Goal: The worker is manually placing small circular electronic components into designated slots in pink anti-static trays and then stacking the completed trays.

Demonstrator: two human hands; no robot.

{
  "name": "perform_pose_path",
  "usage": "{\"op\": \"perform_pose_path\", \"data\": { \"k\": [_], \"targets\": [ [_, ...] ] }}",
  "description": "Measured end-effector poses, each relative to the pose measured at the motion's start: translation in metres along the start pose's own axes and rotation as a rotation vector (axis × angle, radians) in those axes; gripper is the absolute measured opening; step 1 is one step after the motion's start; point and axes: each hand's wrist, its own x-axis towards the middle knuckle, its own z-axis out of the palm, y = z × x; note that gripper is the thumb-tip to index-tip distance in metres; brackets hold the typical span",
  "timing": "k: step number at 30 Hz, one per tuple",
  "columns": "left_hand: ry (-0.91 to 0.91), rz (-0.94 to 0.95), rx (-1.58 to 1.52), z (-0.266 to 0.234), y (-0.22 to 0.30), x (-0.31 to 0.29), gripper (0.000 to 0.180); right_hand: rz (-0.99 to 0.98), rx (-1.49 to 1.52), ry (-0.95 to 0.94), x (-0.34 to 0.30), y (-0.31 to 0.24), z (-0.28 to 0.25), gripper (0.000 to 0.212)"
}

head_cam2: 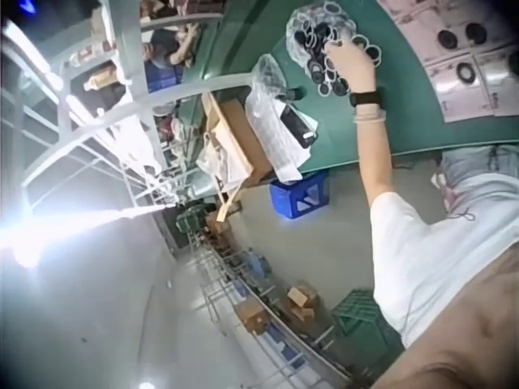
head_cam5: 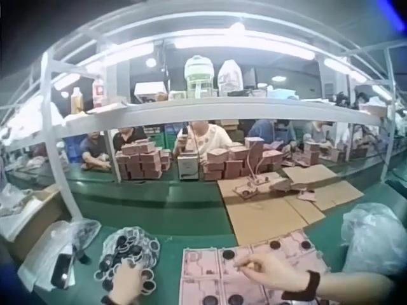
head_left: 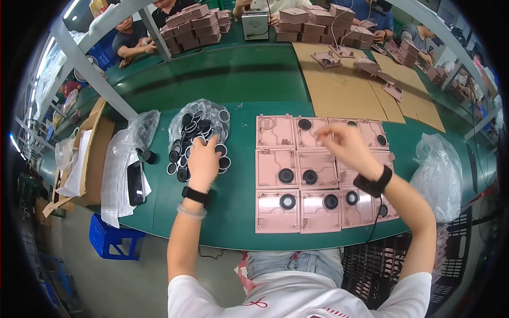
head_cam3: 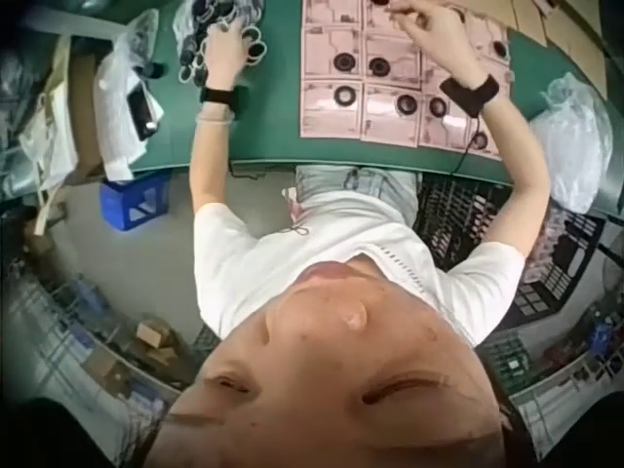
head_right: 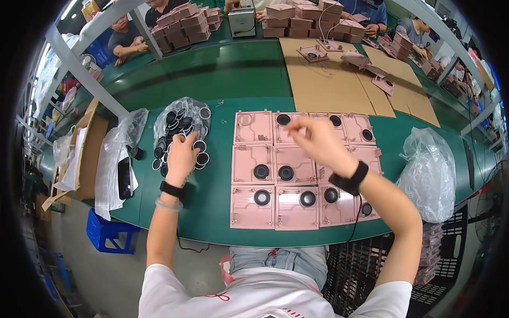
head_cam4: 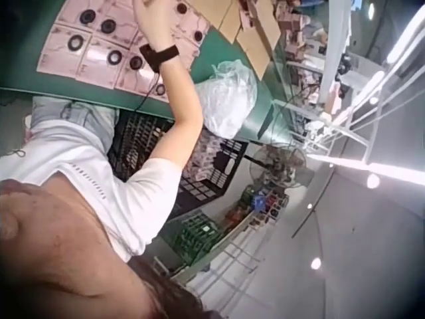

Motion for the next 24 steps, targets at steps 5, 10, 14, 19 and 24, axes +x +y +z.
{"op": "perform_pose_path", "data": {
  "k": [5,10,14,19,24],
  "targets": [
    [-0.02,0.148,0.147,0.018,-0.004,0.006,0.034,-0.105,-0.114,-0.023,-0.052,0.002,-0.002,0.013],
    [0.094,0.218,0.218,0.011,0.008,0.005,0.026,-0.126,-0.093,0.064,-0.079,0.012,-0.015,0.014],
    [0.127,0.169,-0.249,-0.009,0.044,0.01,0.017,-0.057,-0.034,0.121,-0.095,0.014,-0.027,0.017],
    [-0.325,0.198,-0.987,-0.046,0.158,-0.003,0.019,0.205,0.389,0.045,-0.109,-0.017,-0.028,0.02],
    [-0.449,0.373,-1.18,-0.047,0.213,-0.016,0.018,0.155,0.328,0.052,-0.124,-0.017,-0.028,0.02]
  ]
}}
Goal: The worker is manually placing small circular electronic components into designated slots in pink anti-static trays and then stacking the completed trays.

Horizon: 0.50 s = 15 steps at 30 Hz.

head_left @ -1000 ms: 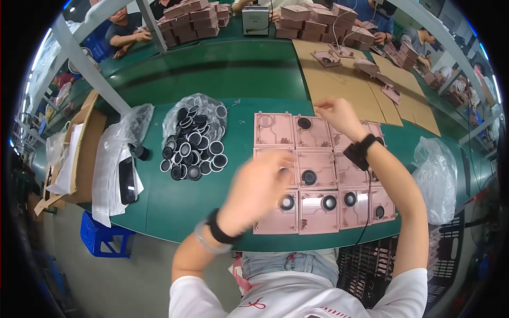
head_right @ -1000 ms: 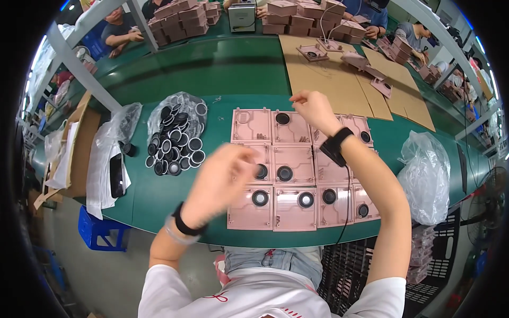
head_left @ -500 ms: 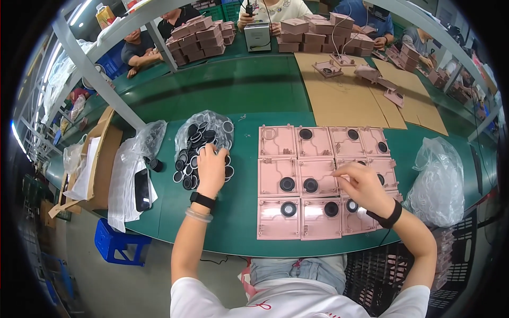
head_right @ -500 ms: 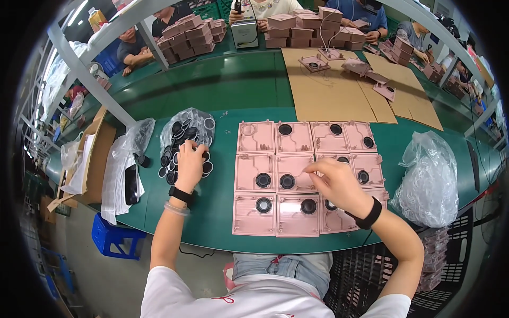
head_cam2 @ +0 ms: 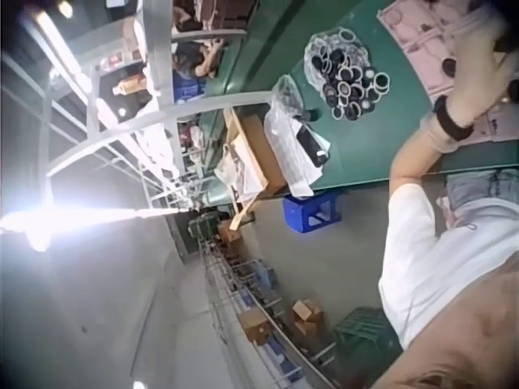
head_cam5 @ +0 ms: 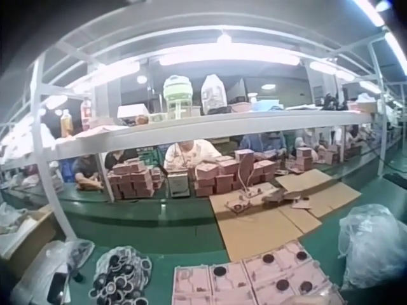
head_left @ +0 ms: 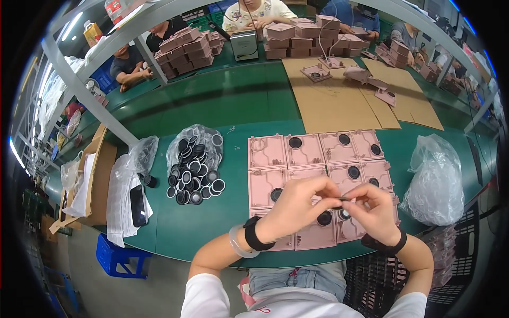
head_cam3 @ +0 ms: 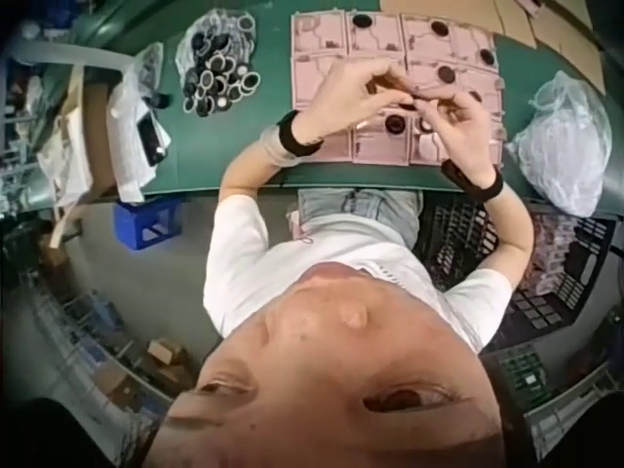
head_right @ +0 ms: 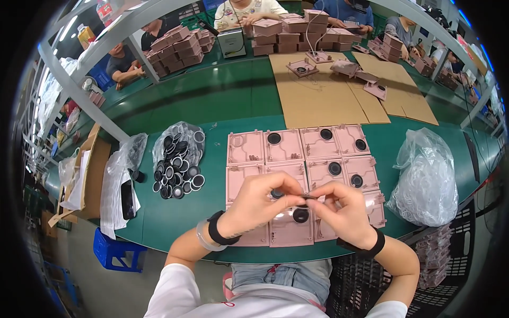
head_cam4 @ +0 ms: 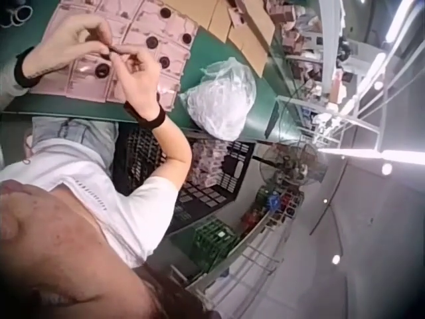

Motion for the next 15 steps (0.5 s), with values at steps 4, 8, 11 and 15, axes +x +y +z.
{"op": "perform_pose_path", "data": {
  "k": [4,8,11,15],
  "targets": [
    [-0.056,-0.076,-0.25,0.013,-0.008,0.005,0.018,0.039,0.266,0.254,0.004,0.003,-0.004,0.016],
    [-0.079,-0.27,-0.443,0.022,-0.018,0.009,0.015,0.127,0.511,0.343,0.006,0.003,-0.005,0.017],
    [-0.094,-0.379,-0.515,0.022,-0.023,0.009,0.013,0.156,0.549,0.27,0.011,0.006,-0.006,0.018],
    [-0.078,-0.441,-0.538,0.023,-0.031,0.012,0.014,0.18,0.514,0.274,0.013,0.016,-0.01,0.017]
  ]
}}
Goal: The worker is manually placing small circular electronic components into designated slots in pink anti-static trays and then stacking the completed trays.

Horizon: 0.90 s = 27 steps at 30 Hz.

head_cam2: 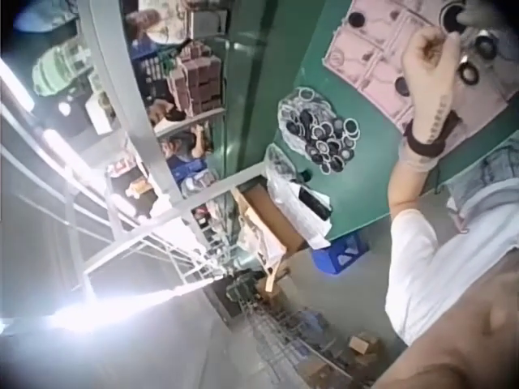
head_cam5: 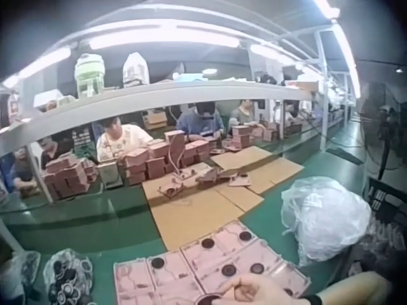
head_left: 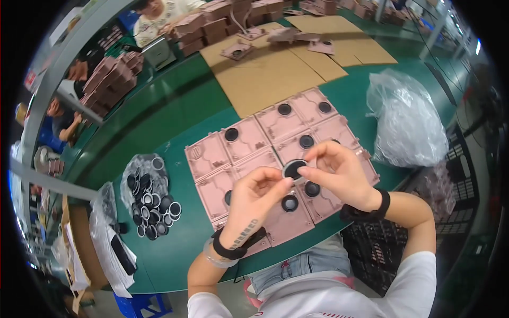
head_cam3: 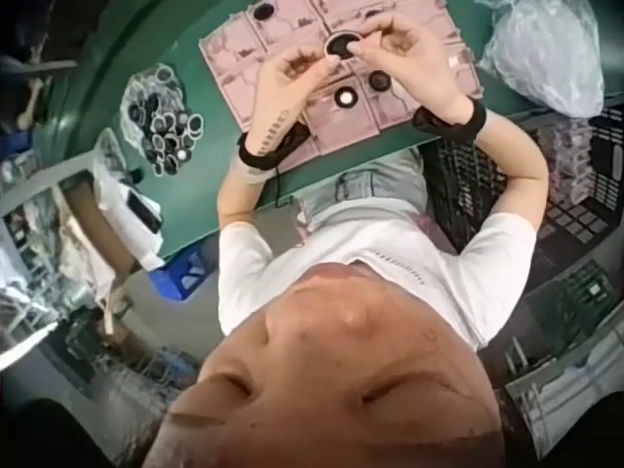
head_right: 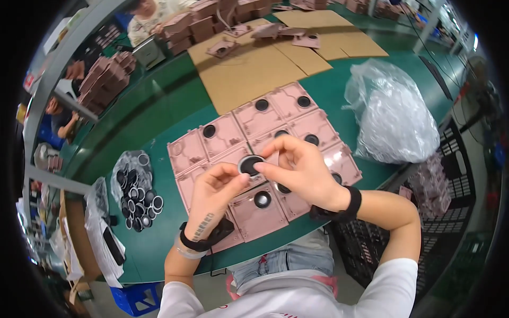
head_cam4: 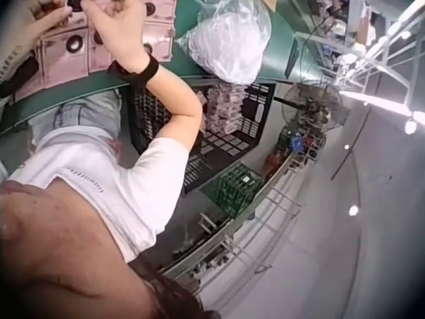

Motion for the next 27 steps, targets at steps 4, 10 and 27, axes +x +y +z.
{"op": "perform_pose_path", "data": {
  "k": [4,10,27],
  "targets": [
    [0.028,-0.021,0.012,0.0,-0.004,0.004,0.015,-0.324,-0.483,0.047,-0.001,-0.002,-0.003,0.016],
    [-0.013,-0.029,0.031,0.004,-0.003,0.001,0.017,-0.405,-0.571,-0.033,-0.001,0.003,-0.003,0.015],
    [0.018,-0.003,0.077,0.004,-0.008,0.002,0.018,-0.436,-0.648,-0.058,0.002,0.008,-0.005,0.014]
  ]
}}
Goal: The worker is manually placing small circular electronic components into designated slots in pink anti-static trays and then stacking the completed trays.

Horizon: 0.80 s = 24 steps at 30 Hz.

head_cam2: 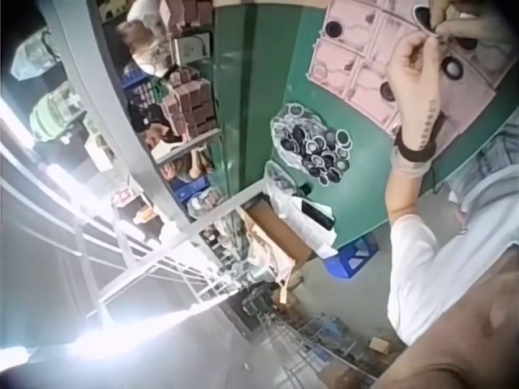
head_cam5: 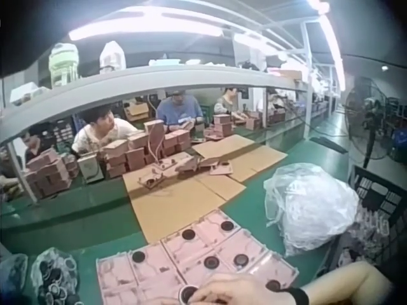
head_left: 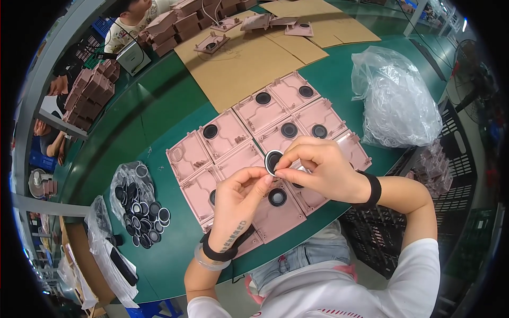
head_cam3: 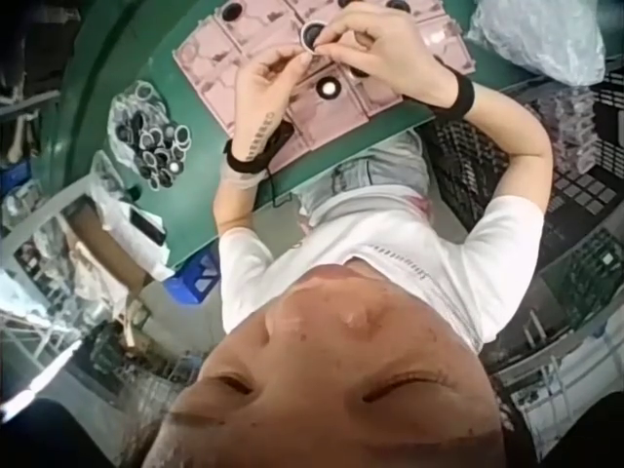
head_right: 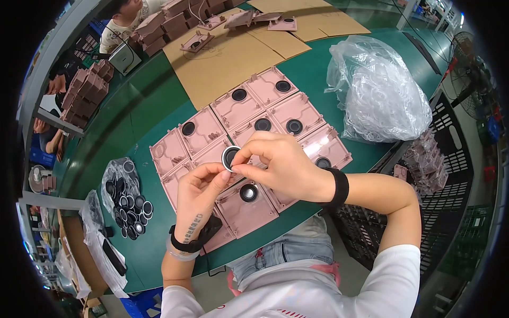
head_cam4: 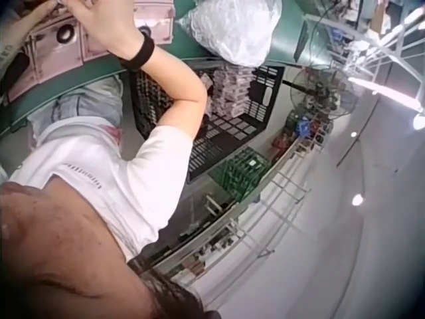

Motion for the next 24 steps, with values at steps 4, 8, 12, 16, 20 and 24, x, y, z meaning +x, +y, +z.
{"op": "perform_pose_path", "data": {
  "k": [4,8,12,16,20,24],
  "targets": [
    [0.015,0.002,0.027,-0.0009,-0.0014,0.0,0.018,-0.004,-0.001,0.002,0.0004,0.0006,0.0008,0.014],
    [0.011,0.021,0.034,-0.0011,-0.0011,0.0004,0.018,0.011,0.009,-0.002,0.0004,-0.0004,0.001,0.014],
    [0.012,0.017,0.045,-0.0006,0.0,0.0004,0.017,0.005,0.006,-0.001,0.0004,-0.0006,0.0009,0.014],
    [0.009,0.018,0.067,-0.0006,0.0002,0.0003,0.015,-0.016,0.005,0.013,-0.0002,-0.0003,0.0018,0.014],
    [0.02,-0.015,0.123,-0.0016,-0.0012,0.0003,0.015,-0.104,-0.035,0.03,-0.0017,0.0022,0.0055,0.013],
    [0.025,0.026,0.08,-0.0009,-0.0039,0.0006,0.014,-0.08,-0.052,0.019,-0.002,0.0008,0.0044,0.015]
  ]
}}
